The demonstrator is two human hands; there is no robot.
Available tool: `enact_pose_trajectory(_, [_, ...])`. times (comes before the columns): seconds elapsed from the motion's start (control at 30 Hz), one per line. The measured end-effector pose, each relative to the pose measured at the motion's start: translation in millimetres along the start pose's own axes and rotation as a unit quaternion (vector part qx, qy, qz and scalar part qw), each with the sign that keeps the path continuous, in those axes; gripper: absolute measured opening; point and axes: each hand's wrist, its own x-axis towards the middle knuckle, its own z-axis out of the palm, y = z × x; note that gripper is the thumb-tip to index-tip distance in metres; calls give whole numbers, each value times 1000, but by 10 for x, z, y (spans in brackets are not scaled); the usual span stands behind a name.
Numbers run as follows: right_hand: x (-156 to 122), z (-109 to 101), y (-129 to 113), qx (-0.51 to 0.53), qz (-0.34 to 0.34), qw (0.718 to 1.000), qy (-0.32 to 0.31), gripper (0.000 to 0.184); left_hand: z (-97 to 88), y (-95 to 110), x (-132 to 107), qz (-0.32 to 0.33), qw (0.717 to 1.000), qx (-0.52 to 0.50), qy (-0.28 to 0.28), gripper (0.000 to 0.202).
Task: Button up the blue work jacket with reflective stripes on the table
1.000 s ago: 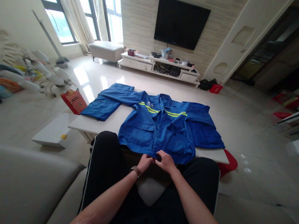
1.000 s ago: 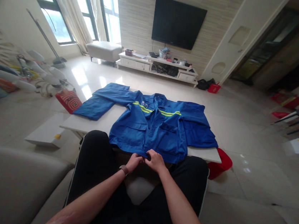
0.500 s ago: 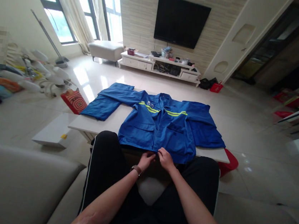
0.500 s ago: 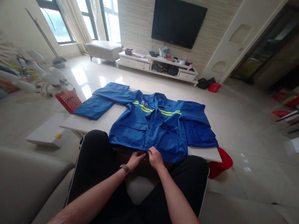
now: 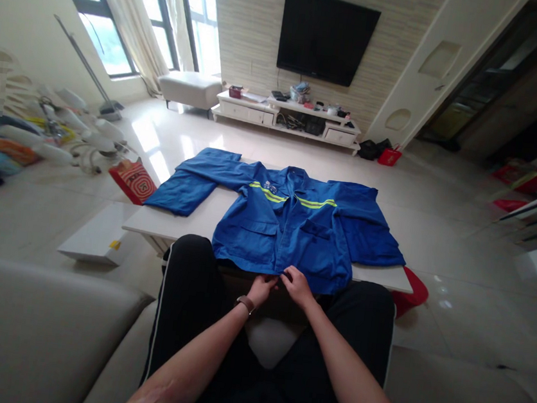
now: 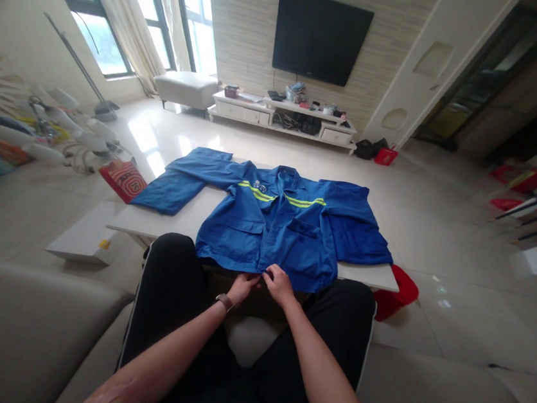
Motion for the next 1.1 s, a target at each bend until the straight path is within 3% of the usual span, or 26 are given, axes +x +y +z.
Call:
enact_pose_trajectory(0.3, [-59, 35, -142, -10, 71, 996, 60, 29, 22, 20, 24, 18, 999, 29, 19, 39])
enact_pose_trajectory(0.7, [100, 146, 33, 163, 91, 980, 70, 57, 62, 41, 54, -22, 1000, -4, 11, 41])
enact_pose_trajectory(1.1, [37, 60, -72, 140, 96, 984, 58, 45, 106, 233, -78, -37, 999, -12, -9, 31])
